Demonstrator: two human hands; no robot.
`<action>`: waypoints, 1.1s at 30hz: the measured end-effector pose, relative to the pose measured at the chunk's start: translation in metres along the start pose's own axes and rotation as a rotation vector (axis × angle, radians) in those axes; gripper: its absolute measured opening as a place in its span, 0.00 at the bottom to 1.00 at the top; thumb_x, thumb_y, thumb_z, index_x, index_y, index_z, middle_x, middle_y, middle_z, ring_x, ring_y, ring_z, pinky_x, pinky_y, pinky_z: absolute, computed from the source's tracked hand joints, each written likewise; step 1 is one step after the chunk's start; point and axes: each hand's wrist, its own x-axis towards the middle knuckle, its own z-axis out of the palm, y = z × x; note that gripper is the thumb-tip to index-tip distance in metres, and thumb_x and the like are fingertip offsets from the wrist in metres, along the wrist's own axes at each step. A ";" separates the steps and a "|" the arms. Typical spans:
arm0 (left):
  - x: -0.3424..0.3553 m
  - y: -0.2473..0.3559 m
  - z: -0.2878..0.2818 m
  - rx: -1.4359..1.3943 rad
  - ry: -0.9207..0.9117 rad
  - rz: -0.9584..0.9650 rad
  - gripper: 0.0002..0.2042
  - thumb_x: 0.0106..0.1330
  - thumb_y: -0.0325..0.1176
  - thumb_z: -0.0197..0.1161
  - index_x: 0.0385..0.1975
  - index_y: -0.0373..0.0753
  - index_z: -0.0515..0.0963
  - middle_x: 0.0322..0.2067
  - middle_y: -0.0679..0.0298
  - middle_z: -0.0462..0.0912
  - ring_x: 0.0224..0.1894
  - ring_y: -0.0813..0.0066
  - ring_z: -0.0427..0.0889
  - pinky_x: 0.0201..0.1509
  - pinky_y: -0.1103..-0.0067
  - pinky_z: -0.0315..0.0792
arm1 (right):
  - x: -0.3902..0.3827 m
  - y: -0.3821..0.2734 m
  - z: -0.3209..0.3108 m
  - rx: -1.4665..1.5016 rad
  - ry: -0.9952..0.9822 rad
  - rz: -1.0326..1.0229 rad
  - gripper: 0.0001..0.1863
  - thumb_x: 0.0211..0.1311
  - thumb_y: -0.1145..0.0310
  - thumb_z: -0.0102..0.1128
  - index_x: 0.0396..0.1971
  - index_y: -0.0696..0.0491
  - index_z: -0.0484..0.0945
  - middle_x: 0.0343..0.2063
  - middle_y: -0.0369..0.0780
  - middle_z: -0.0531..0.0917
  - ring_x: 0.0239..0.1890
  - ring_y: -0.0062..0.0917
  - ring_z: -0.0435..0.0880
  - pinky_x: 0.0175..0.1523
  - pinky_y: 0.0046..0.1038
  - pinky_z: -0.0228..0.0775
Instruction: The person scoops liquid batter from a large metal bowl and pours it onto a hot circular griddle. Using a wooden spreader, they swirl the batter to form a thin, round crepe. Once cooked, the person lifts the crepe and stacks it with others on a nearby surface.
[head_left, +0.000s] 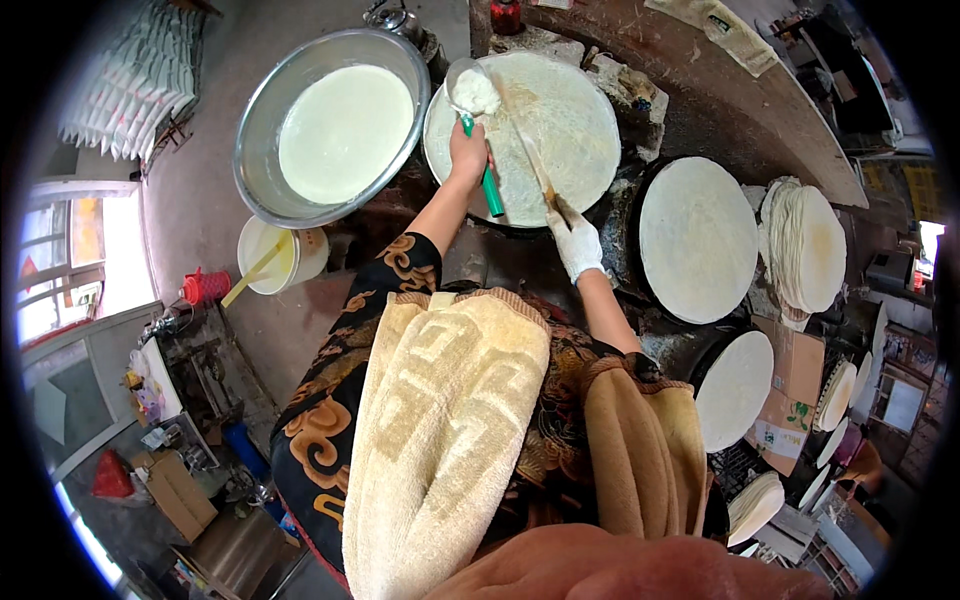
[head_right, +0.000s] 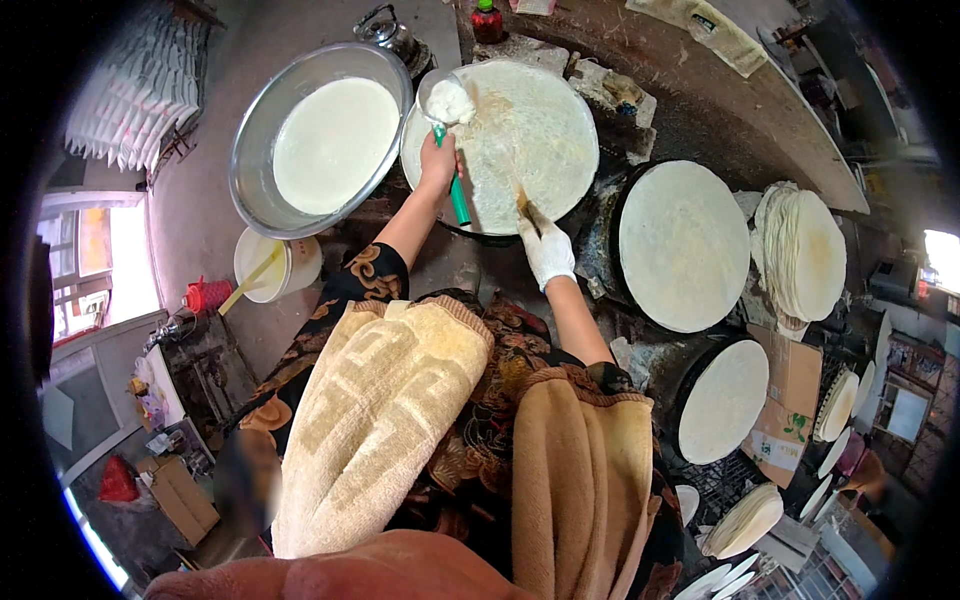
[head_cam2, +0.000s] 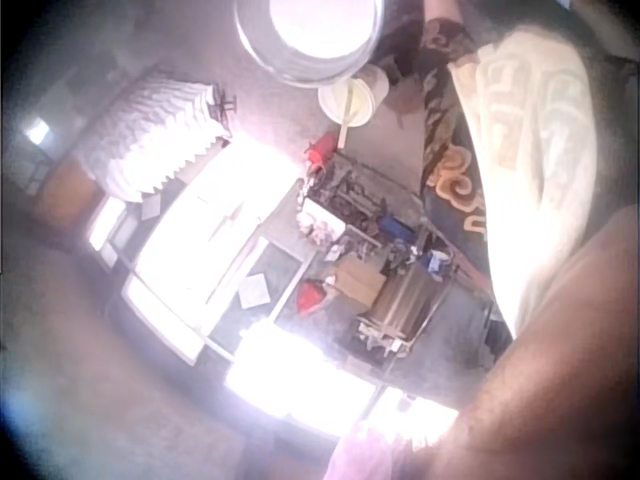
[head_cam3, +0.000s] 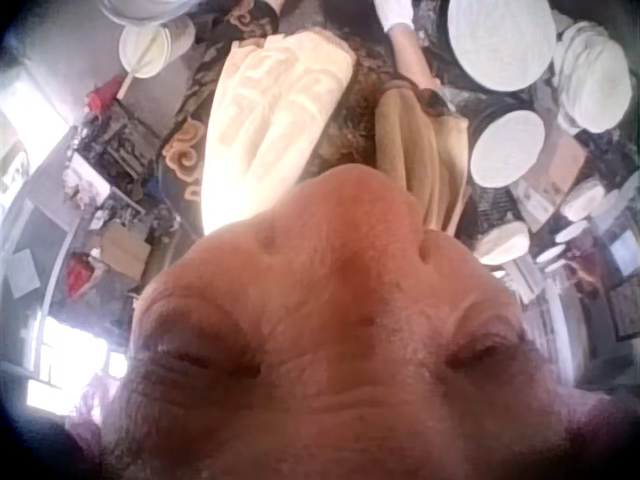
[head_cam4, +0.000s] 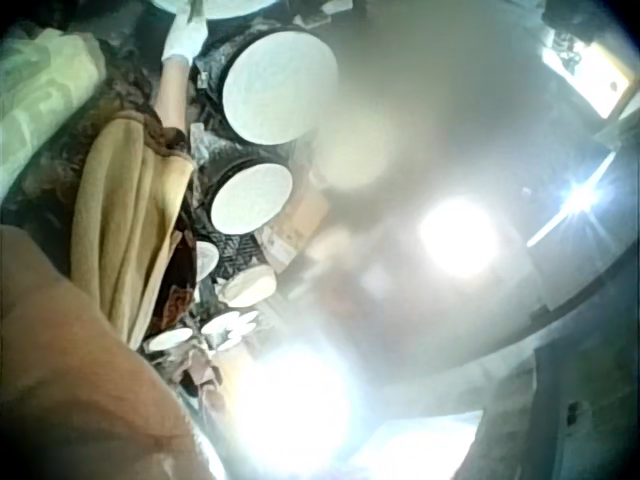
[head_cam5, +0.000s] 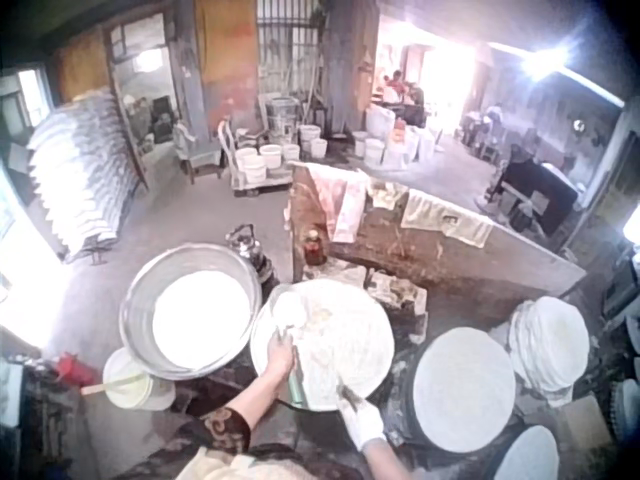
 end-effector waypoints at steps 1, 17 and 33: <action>-0.001 -0.002 -0.003 -0.019 0.023 -0.016 0.08 0.69 0.32 0.48 0.43 0.37 0.65 0.16 0.66 0.68 0.10 0.77 0.66 0.11 0.78 0.63 | -0.001 -0.020 -0.010 -0.013 -0.127 0.124 0.27 0.61 0.53 0.51 0.59 0.47 0.69 0.44 0.51 0.80 0.47 0.46 0.78 0.53 0.41 0.69; -0.050 -0.006 -0.028 -0.204 0.087 -0.189 0.05 0.69 0.33 0.50 0.35 0.40 0.64 0.17 0.68 0.67 0.15 0.80 0.67 0.15 0.81 0.65 | -0.013 -0.049 -0.044 -0.422 -0.431 0.142 0.27 0.63 0.55 0.48 0.63 0.42 0.63 0.40 0.53 0.80 0.43 0.47 0.80 0.48 0.44 0.71; -0.053 -0.014 -0.038 -0.220 0.061 -0.238 0.05 0.68 0.33 0.51 0.35 0.39 0.65 0.18 0.67 0.68 0.16 0.78 0.68 0.16 0.79 0.66 | -0.028 -0.040 -0.047 -0.465 -0.442 0.158 0.27 0.65 0.55 0.47 0.63 0.44 0.63 0.40 0.55 0.80 0.43 0.48 0.80 0.49 0.43 0.70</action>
